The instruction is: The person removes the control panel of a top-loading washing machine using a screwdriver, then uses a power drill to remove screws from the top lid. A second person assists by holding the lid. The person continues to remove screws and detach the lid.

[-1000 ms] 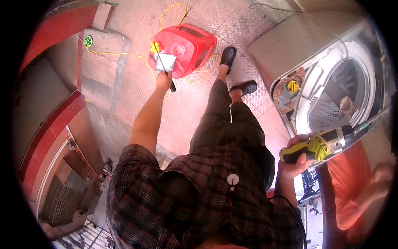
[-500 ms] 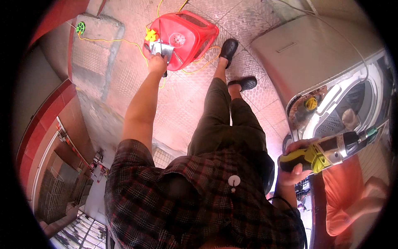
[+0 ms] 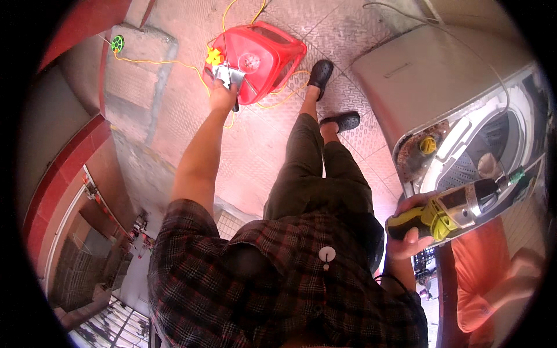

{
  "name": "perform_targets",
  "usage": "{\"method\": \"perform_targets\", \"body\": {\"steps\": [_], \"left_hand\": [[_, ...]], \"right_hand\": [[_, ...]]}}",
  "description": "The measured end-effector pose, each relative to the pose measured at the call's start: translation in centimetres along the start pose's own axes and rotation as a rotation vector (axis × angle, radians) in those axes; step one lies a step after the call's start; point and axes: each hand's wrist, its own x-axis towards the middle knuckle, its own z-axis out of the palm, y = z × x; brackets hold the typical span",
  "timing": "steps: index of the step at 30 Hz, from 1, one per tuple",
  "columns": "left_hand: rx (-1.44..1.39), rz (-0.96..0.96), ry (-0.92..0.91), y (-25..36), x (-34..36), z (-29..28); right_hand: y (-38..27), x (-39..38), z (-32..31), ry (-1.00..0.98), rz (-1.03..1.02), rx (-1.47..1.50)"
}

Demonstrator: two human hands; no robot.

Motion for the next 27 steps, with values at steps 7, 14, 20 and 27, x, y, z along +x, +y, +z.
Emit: {"method": "perform_targets", "body": {"steps": [7,14,20,27], "left_hand": [[-1.550,-0.461,-0.633,7.0,-3.9,-8.9],[-1.746,0.212,-1.243,31.0,-14.3,-26.8],[-1.388,0.649,-1.039,47.2,-20.4,-34.4],[-1.474,0.601,-1.267,55.7,-28.3,-35.9]], "right_hand": [[-2.0,-1.8,-2.9,-0.083,-0.026,0.008],[-5.2,-5.2,-8.0,-0.137,0.026,0.162],[-6.4,-9.7,-13.8,-0.052,0.033,0.263],[-6.1,-14.8,-19.9,0.112,-0.190,-0.045]]}}
